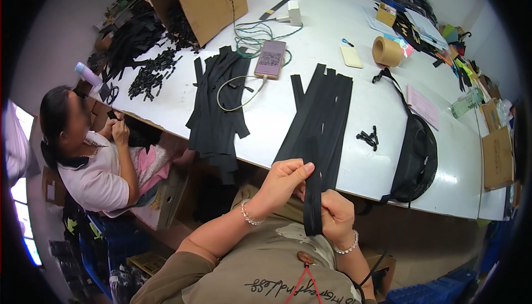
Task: Assembling plastic buckles onto black nylon straps at a workshop bench.
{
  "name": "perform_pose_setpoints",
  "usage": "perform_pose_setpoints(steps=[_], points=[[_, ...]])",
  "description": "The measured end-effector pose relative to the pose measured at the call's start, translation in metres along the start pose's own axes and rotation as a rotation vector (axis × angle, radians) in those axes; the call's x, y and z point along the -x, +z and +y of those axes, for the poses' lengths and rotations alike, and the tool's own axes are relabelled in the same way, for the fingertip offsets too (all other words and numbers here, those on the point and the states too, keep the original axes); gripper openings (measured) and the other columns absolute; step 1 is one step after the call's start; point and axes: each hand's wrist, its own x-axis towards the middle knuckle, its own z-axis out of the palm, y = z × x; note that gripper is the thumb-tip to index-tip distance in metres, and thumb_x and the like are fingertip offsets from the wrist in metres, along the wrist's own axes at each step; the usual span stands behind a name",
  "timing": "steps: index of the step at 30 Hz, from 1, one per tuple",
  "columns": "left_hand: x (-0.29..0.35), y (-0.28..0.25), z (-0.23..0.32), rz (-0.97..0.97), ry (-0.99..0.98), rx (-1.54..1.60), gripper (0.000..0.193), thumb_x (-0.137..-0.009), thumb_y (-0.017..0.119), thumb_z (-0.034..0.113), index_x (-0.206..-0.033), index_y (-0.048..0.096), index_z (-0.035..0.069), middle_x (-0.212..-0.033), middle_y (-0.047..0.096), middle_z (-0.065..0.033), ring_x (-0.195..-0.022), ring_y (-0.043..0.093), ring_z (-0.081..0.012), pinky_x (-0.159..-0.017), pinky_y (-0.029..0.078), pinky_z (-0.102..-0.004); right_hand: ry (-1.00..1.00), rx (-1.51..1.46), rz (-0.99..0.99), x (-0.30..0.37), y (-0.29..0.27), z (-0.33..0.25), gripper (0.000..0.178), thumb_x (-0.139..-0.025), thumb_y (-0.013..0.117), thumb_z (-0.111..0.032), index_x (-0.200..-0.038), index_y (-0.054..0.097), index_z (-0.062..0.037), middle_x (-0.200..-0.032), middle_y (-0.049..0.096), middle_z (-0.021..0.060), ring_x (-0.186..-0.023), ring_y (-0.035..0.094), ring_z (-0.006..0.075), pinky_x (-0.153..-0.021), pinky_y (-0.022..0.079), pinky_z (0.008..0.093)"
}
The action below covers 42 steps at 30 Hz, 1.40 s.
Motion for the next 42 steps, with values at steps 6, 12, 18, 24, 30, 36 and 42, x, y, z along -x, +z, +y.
perform_pose_setpoints(steps=[6,12,18,24,30,36,42], points=[[0.002,-0.023,0.006,0.137,-0.017,0.107,0.028,-0.095,0.049,0.030,-0.089,0.057,0.004,-0.070,0.059,-0.0003,-0.053,0.057,-0.0091,-0.048,0.050,-0.0222,-0.079,0.010,-0.039,-0.005,0.004,-0.001,0.014,-0.082,0.057,-0.003,-0.095,0.062,0.0001,-0.083,0.062,0.0118,-0.063,0.056,0.0240,-0.059,0.045,0.0288],[-0.001,-0.108,0.096,0.459,0.409,-0.235,0.024,-0.095,0.049,0.026,-0.085,0.059,0.006,-0.068,0.056,0.0011,-0.062,0.051,-0.0062,-0.060,0.041,-0.0196,0.314,-0.076,0.138,0.005,-0.015,0.005,0.023,-0.088,0.054,-0.003,-0.110,0.059,0.0020,-0.100,0.062,0.0085,-0.071,0.055,0.0072,-0.066,0.047,0.0202],[-0.060,-0.226,0.172,0.622,0.271,-0.596,0.032,-0.095,0.048,0.036,-0.090,0.061,0.008,-0.073,0.058,0.0014,-0.058,0.052,-0.0068,-0.052,0.043,-0.0219,0.420,-0.072,0.224,0.017,-0.029,0.023,0.017,-0.088,0.054,-0.002,-0.102,0.061,0.0032,-0.094,0.062,0.0062,-0.071,0.055,0.0068,-0.066,0.047,0.0195],[-0.101,-0.262,0.115,0.882,0.503,-1.108,0.047,-0.087,0.059,0.032,-0.120,0.052,0.000,-0.096,0.062,-0.0147,-0.088,0.060,-0.0245,-0.081,0.047,-0.0332,0.421,0.000,0.385,0.015,-0.046,0.057,0.013,-0.088,0.055,-0.003,-0.096,0.063,0.0036,-0.088,0.062,0.0045,-0.069,0.054,0.0062,-0.063,0.045,0.0194],[-0.103,-0.107,0.041,0.349,0.462,-1.078,0.025,-0.084,0.063,0.018,-0.101,0.064,-0.001,-0.087,0.066,-0.0136,-0.074,0.062,-0.0187,-0.069,0.049,-0.0292,0.412,0.163,0.594,-0.003,-0.067,0.100,0.011,-0.086,0.057,-0.004,-0.091,0.064,0.0036,-0.075,0.061,0.0028,-0.061,0.052,0.0076,-0.056,0.042,0.0212],[-0.116,-0.062,0.010,0.355,0.252,-1.347,0.044,-0.068,0.079,0.028,-0.092,0.061,-0.004,-0.085,0.064,-0.0186,-0.080,0.062,-0.0341,-0.073,0.049,-0.0361,0.398,0.169,0.650,-0.001,-0.061,0.103,0.011,-0.087,0.057,-0.004,-0.091,0.064,0.0034,-0.074,0.060,0.0023,-0.059,0.051,0.0062,-0.053,0.041,0.0198],[-0.105,-0.069,0.005,0.395,0.501,-1.114,0.028,-0.077,0.066,0.006,-0.104,0.064,0.002,-0.083,0.062,-0.0138,-0.066,0.062,-0.0238,-0.061,0.048,-0.0309,0.421,-0.043,0.676,0.004,-0.060,0.097,0.013,-0.089,0.056,-0.006,-0.095,0.064,0.0019,-0.078,0.062,0.0029,-0.060,0.052,0.0054,-0.053,0.042,0.0183]])
